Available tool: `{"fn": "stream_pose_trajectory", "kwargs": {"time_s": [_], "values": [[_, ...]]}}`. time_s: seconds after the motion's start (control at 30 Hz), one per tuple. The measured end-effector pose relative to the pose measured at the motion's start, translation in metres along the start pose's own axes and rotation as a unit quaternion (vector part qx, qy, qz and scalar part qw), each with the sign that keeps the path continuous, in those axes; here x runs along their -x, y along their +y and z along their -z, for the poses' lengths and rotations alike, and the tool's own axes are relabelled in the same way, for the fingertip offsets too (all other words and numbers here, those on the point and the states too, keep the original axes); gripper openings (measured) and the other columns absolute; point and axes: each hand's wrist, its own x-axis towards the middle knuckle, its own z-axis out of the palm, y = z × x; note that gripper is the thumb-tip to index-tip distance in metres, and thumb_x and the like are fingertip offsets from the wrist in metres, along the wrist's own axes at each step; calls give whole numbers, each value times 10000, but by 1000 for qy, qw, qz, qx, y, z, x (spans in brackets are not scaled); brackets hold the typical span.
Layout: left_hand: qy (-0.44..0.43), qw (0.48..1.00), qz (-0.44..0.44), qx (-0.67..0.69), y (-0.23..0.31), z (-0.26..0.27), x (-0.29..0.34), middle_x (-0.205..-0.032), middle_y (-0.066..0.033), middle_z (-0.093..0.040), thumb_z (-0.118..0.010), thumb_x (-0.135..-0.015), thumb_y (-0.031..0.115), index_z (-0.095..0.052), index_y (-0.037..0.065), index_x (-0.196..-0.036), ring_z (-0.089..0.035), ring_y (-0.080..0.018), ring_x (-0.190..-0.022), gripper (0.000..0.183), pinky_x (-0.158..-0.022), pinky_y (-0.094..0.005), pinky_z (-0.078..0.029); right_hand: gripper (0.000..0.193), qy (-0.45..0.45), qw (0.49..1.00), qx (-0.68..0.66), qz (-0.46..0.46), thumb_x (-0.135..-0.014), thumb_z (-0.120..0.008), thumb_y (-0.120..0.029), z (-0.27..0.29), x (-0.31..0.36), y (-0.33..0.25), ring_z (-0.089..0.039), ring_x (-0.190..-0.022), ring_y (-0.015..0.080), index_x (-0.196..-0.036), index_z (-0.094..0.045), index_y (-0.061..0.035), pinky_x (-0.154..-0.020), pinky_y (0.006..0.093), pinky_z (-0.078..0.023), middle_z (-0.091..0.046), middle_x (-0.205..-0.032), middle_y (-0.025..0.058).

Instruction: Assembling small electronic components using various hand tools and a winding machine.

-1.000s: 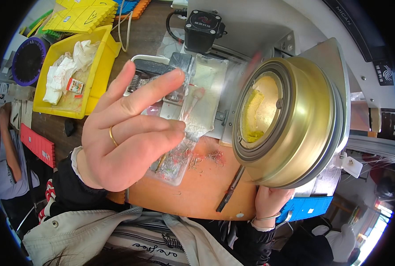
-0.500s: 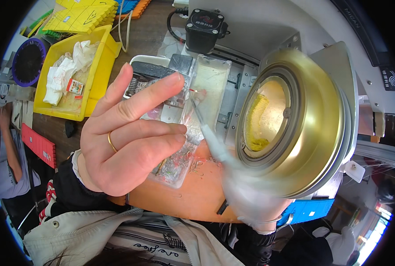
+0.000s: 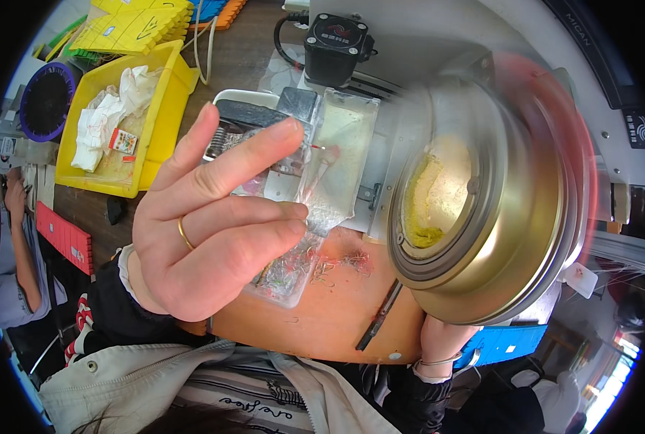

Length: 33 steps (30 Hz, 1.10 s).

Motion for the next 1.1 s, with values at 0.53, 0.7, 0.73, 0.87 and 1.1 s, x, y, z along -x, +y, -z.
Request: {"fn": "stream_pose_trajectory", "kwargs": {"time_s": [0.53, 0.7, 0.73, 0.87, 1.1], "values": [[-27, 999, -15, 42, -4, 7, -4, -861, -125, -685, -662, -773, -50, -695, 39, -900, -622, -385, -1196, 158, -1098, -561, -364, 736, -26, 996, -20, -82, -855, -669, -13, 3, -16, -22, -482, -586, 114, -1517, -348, -26, -555, 241, -445, -343, -1535, 231], [-8, 999, -33, -4, 2, 7, -8, -902, -131, -676, -643, -811, -38, -675, 33, -911, -619, -369, -1201, 128, -1079, -542, -396, 707, 72, 992, -73, -73, -848, -656, 26, 6, -20, -27, -485, -595, 87, -1498, -382, -28, -558, 219, -435, -358, -1520, 205], [17, 999, -41, 2, 1, 6, -8, -929, -136, -681, -639, -820, -34, -673, 33, -914, -619, -359, -1203, 120, -1078, -534, -401, 696, 109, 989, -88, -39, -845, -653, 33, 8, -19, -25, -484, -596, 80, -1488, -393, -21, -562, 218, -433, -354, -1521, 200], [20, 998, -55, 2, -2, 4, -3, -990, -157, -691, -637, -834, -21, -665, 31, -912, -621, -346, -1196, 99, -1073, -518, -414, 524, 144, 980, -120, -73, -842, -656, 45, 32, -17, -34, -474, -583, 62, -1350, -529, 23, -567, 204, -404, -578, -1309, 144], [67, 995, -25, 65, 6, 9, -5, -999, -184, -700, -685, -802, 5, -650, 47, -840, -648, -332, -1156, 67, -1022, -512, -455, 349, -221, 969, -42, -103, -852, -741, -190, 52, 10, -99, -596, -550, 166, -1165, -611, -104, -509, 307, -444, -614, -677, -3]]}}
